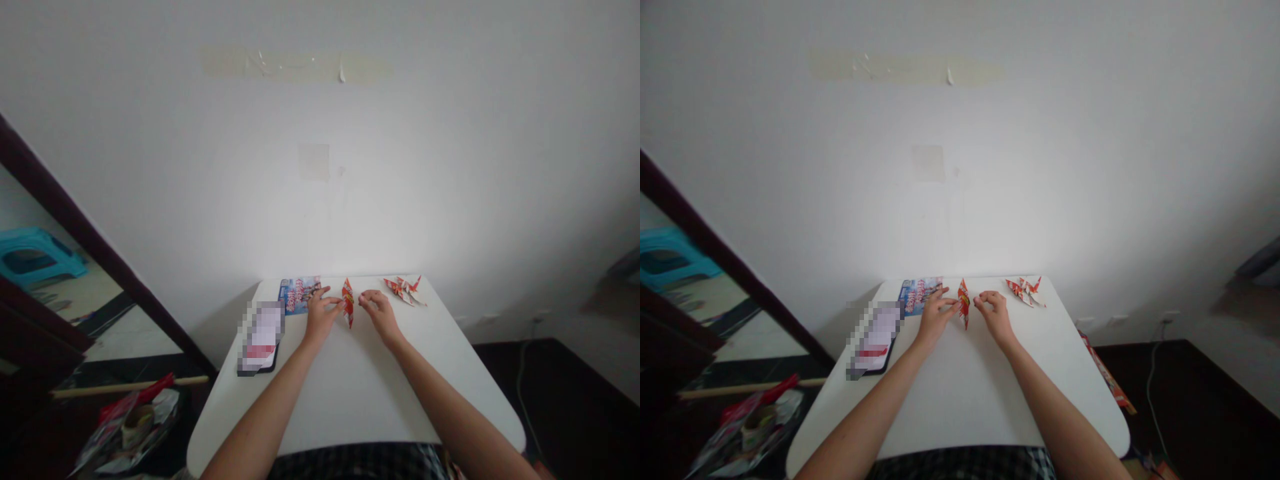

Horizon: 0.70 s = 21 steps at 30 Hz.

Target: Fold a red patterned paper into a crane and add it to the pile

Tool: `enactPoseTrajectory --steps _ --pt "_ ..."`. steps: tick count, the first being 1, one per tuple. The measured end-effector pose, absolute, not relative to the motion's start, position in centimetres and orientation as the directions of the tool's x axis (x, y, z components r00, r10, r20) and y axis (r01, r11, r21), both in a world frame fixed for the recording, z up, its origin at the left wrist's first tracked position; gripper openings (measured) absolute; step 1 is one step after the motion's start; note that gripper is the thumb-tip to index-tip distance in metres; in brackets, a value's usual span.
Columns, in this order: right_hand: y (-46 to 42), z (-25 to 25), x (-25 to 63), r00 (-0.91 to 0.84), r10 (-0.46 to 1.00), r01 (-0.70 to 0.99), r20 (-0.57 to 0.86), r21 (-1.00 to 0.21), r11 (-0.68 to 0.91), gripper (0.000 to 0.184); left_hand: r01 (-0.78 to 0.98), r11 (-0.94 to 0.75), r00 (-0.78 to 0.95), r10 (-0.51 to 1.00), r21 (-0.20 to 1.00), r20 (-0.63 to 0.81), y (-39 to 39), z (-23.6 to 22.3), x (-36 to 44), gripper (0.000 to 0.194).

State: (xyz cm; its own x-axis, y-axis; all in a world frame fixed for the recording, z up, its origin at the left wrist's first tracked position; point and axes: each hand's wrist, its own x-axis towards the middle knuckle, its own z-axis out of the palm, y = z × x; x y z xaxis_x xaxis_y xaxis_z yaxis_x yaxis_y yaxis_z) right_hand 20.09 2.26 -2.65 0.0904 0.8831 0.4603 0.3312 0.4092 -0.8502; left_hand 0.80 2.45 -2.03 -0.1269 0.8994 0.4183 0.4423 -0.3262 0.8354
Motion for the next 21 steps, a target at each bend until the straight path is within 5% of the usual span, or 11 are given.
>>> enactPoseTrajectory --steps 6,21 --pt "2.10 -2.71 20.25 0.029 0.853 0.439 0.522 -0.773 0.458 0.037 0.430 -0.331 -0.106 0.905 0.840 0.411 2.63 -2.29 0.66 0.004" --pt "1.85 -2.49 20.00 -0.085 0.870 0.381 0.485 -0.791 0.478 0.035 0.504 -0.334 -0.080 0.900 0.797 0.428 2.46 -2.24 1.08 0.004"
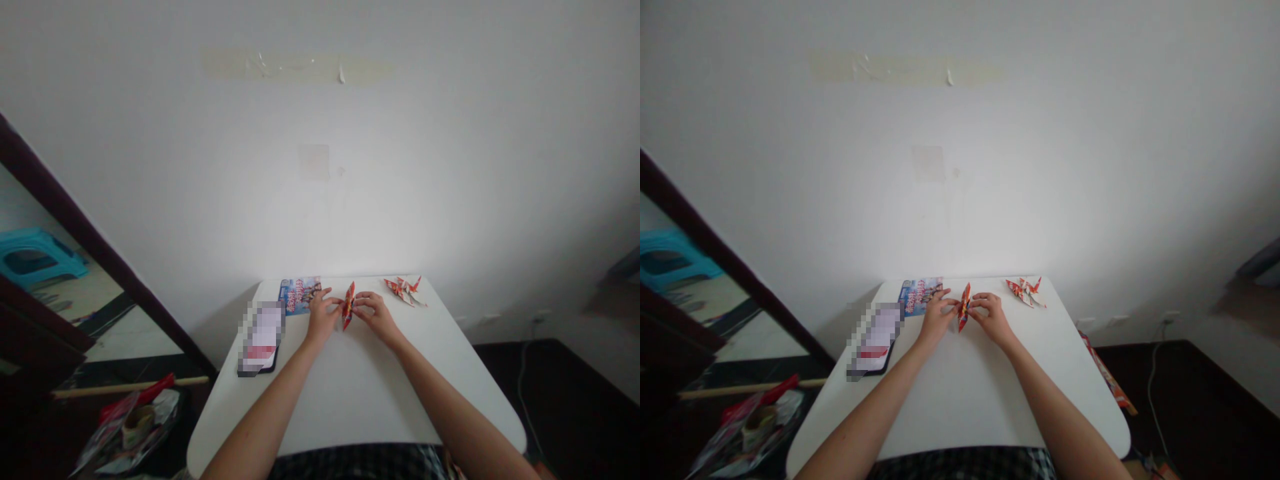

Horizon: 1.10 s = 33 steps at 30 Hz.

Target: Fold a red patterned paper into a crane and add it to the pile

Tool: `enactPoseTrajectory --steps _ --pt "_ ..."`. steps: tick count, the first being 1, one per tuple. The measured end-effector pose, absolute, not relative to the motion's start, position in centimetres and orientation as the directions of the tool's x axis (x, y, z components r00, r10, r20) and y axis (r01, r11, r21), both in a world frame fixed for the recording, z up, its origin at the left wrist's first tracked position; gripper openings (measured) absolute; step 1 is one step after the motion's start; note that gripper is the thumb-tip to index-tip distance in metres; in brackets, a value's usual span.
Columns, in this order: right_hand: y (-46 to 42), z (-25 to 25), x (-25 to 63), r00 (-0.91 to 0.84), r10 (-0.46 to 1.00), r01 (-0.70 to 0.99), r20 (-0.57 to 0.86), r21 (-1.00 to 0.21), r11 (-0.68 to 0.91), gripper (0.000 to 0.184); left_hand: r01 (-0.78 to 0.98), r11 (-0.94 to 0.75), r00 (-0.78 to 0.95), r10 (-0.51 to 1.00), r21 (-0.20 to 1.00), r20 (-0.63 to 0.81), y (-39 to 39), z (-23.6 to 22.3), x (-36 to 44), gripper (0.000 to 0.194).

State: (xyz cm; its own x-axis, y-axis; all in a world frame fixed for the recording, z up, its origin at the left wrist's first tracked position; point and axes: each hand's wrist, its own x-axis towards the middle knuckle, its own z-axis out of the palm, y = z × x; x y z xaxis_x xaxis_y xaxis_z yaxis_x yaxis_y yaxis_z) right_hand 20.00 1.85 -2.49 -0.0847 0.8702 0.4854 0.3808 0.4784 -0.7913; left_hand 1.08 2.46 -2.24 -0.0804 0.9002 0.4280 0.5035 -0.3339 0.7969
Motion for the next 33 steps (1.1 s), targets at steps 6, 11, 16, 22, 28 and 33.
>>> enactPoseTrajectory --steps 6,11,16,22,28,33 --pt "2.0 -2.5 20.1 -0.027 0.874 0.372 0.486 -0.806 0.460 0.032 0.544 -0.393 -0.119 0.839 0.741 0.532 1.5 -1.4 1.2 0.014" --pt "2.5 -2.7 20.4 0.057 0.855 0.356 0.515 -0.811 0.465 0.030 0.554 -0.490 -0.054 0.786 0.674 0.616 0.5 -0.7 1.4 0.003" --pt "2.6 -2.7 20.6 0.092 0.850 0.356 0.519 -0.814 0.459 0.026 0.545 -0.561 0.046 0.762 0.623 0.646 0.3 -1.0 2.0 0.008" --pt "2.1 -2.3 20.2 0.076 0.891 0.336 0.448 -0.853 0.400 0.028 0.579 -0.518 0.044 0.791 0.630 0.610 0.4 -1.2 2.3 0.015" --pt "1.8 -1.6 20.2 -0.014 0.919 0.262 0.393 -0.886 0.383 0.031 0.578 -0.485 0.078 0.833 0.656 0.547 0.2 -0.6 2.4 0.015" --pt "1.7 -1.3 20.2 -0.028 0.925 0.249 0.379 -0.894 0.374 0.032 0.547 -0.422 0.077 0.885 0.723 0.459 0.1 -0.5 2.4 0.016"
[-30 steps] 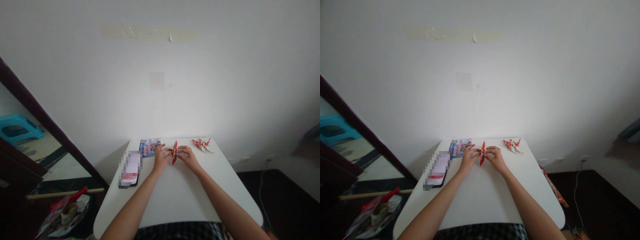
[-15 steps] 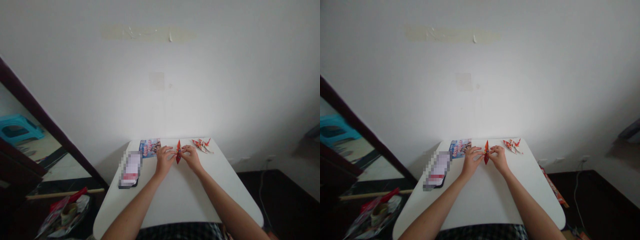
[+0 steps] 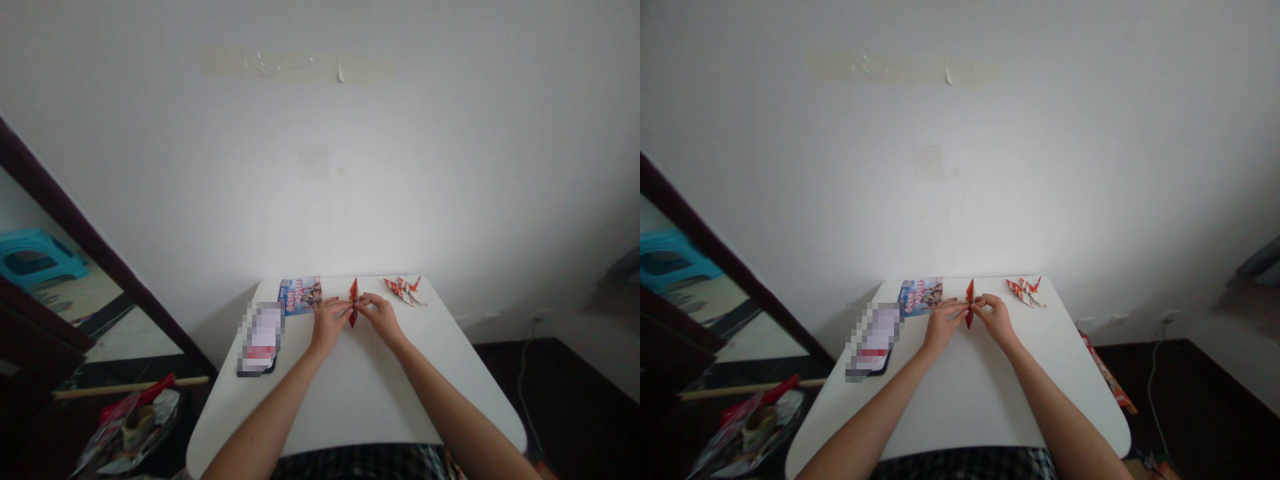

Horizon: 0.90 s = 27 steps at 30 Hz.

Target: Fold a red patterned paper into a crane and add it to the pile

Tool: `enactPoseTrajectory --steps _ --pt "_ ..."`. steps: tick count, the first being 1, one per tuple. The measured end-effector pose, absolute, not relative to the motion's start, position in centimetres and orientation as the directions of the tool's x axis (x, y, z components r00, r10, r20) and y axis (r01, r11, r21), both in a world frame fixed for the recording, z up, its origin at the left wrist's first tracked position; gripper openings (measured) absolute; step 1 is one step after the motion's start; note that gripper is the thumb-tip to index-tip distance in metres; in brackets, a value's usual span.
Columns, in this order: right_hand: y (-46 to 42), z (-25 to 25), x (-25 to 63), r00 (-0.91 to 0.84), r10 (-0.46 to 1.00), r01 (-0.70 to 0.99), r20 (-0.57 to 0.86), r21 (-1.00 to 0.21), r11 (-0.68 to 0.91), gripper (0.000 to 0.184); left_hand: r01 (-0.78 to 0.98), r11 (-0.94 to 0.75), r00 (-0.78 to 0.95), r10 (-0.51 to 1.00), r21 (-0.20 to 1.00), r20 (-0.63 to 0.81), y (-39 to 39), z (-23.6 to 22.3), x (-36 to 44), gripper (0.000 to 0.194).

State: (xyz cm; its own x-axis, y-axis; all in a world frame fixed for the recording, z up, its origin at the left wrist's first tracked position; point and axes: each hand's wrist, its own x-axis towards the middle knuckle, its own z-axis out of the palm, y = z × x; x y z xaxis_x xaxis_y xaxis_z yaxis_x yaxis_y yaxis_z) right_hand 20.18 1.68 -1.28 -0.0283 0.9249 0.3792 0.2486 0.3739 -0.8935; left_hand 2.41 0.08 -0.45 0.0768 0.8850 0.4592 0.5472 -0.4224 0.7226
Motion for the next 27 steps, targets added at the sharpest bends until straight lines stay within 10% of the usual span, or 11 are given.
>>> enactPoseTrajectory --steps 27 --pt "1.41 -1.15 20.08 0.018 0.928 0.325 0.372 -0.880 0.346 0.031 0.527 -0.379 0.020 0.900 0.760 0.435 0.50 -1.19 2.22 0.017"
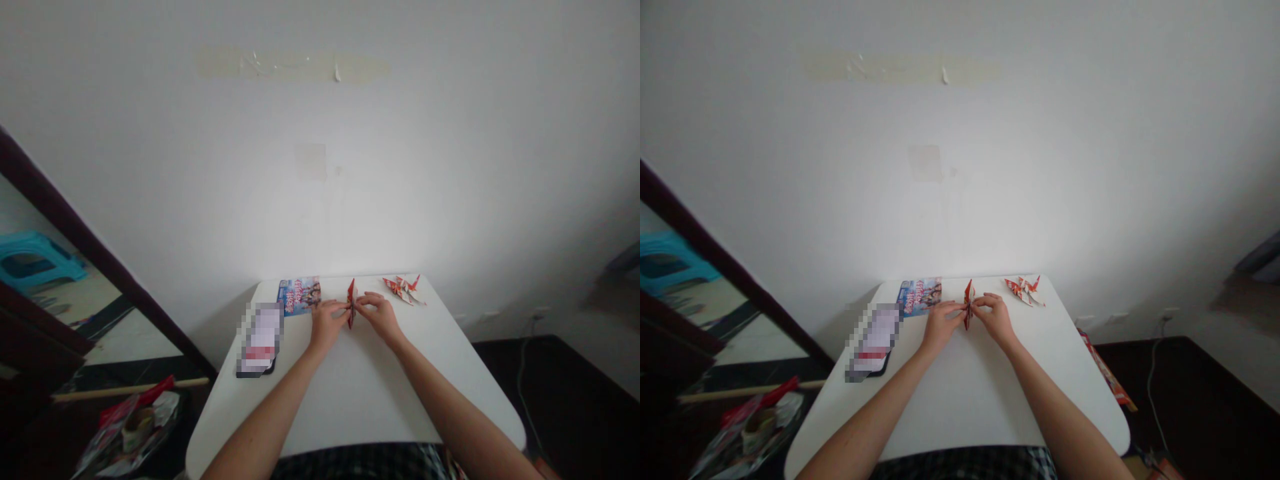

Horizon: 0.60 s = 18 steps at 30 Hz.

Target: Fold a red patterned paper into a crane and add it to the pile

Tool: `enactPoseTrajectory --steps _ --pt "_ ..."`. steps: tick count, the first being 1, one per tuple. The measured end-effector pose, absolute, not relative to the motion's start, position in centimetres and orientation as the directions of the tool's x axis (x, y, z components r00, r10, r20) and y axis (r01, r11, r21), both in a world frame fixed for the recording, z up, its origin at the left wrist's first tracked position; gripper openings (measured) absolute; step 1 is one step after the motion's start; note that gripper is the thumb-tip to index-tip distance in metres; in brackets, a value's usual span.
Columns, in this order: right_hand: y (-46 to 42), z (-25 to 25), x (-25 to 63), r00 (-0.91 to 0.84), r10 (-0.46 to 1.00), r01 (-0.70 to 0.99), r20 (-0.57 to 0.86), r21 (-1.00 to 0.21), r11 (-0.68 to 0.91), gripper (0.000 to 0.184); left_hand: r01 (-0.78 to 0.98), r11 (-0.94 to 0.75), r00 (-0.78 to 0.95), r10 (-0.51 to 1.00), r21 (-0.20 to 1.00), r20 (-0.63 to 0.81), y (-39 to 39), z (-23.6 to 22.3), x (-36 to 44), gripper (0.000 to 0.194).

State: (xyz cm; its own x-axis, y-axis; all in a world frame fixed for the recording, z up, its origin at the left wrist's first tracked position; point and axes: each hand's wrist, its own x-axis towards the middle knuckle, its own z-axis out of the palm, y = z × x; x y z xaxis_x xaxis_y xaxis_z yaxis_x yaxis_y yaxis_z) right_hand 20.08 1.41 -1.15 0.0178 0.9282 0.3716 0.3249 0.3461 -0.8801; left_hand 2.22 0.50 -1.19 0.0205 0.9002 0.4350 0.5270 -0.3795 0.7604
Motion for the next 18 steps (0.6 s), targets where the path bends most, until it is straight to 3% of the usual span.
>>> enactPoseTrajectory --steps 11,18 --pt "1.4 -1.6 20.0 0.026 0.930 0.370 0.366 -0.868 0.331 0.029 0.397 -0.392 0.024 0.908 0.830 0.418 0.5 -0.4 2.0 0.016" --pt "1.3 -1.3 19.8 0.021 0.930 0.325 0.367 -0.882 0.341 0.029 0.405 -0.313 -0.060 0.928 0.859 0.367 0.0 0.0 2.2 0.037"
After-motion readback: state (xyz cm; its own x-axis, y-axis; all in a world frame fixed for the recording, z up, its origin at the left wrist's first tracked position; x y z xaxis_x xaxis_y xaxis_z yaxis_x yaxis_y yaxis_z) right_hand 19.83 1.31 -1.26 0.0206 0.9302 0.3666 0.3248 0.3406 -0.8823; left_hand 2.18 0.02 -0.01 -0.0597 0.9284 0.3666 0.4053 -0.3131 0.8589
